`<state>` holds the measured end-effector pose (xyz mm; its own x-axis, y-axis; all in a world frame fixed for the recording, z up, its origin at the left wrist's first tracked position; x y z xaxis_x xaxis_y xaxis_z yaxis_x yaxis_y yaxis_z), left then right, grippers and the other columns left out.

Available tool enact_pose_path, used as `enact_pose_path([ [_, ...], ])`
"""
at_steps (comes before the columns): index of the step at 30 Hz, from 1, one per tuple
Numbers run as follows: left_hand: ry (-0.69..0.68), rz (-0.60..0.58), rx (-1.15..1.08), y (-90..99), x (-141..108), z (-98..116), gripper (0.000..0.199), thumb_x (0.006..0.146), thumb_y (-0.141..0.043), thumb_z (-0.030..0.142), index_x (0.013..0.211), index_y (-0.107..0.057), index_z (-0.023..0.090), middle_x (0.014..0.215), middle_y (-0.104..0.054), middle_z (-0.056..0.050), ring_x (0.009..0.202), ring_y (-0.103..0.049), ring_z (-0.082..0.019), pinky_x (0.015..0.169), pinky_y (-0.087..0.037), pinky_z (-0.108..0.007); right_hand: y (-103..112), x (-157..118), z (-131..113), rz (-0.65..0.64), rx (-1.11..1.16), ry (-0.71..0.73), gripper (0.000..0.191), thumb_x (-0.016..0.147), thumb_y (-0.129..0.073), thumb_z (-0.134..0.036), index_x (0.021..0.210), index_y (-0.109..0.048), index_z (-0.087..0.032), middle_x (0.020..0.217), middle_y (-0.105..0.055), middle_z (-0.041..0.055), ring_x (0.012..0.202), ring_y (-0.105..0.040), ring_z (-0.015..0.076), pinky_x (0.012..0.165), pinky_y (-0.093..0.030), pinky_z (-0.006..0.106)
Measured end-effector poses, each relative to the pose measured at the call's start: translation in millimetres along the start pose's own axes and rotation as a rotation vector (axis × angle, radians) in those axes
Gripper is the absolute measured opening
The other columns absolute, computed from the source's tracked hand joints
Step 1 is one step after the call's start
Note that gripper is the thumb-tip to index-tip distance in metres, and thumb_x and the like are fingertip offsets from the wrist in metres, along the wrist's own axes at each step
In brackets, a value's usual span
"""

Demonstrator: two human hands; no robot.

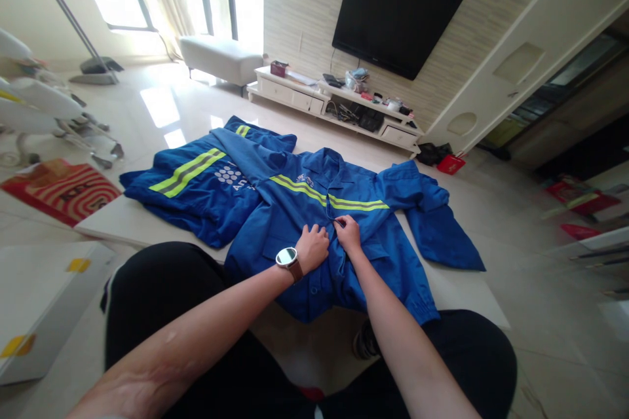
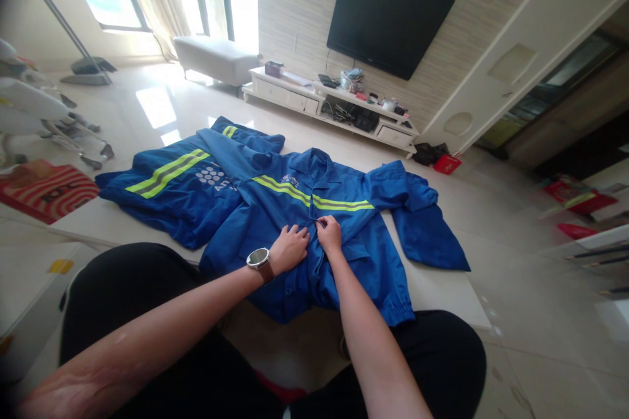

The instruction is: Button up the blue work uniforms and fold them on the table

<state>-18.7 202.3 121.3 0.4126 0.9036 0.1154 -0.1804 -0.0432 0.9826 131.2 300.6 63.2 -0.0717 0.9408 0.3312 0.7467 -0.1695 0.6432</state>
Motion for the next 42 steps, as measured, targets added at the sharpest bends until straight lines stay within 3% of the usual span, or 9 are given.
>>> enact_pose_path([
  [12,-0.004,0.016,0.028,-0.1,-3.3,1.2,0.031,0.092,-0.054,0.024,0.118,-0.066,0.012,0.120,-0.064,-0.017,0.112,-0.051,-0.033,0.097,-0.039,-0.051,0.1,4.2,2.2,-0.130,0.036,0.068,0.013,0.083,-0.057,-0.027,0.083,-0.069,-0.022,0.092,-0.070,0.0050,0.090,-0.065,0.0214,0.088,-0.051,0.034],
  [29,-0.005,0.019,0.023,-1.8,-2.3,0.9,0.033,0.091,-0.056,0.023,0.119,-0.066,0.011,0.119,-0.064,-0.018,0.112,-0.052,-0.034,0.098,-0.037,-0.052,-2.4,2.6,0.5,-0.038,-0.004,-0.005,0.018,0.081,-0.062,-0.037,0.082,-0.074,-0.022,0.084,-0.073,0.0054,0.077,-0.066,0.0220,0.077,-0.052,0.034],
  [42,0.011,-0.011,0.009,1.3,-2.2,1.6,0.033,0.091,-0.056,0.022,0.121,-0.064,0.012,0.122,-0.063,-0.019,0.114,-0.051,-0.034,0.099,-0.036,-0.051,-4.8,2.6,-6.2,0.014,-0.057,-0.067,0.014,0.076,-0.059,-0.035,0.072,-0.067,-0.024,0.071,-0.069,0.0015,0.069,-0.062,0.0202,0.068,-0.047,0.030],
])
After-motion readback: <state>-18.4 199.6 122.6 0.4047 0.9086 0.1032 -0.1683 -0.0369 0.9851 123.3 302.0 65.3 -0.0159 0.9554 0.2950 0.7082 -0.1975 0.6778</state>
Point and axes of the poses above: each hand's wrist, its own x-axis towards the middle knuckle, its own y-axis out of the back of the hand, z = x × y, the point moved 2 cm from there along x, towards the middle knuckle
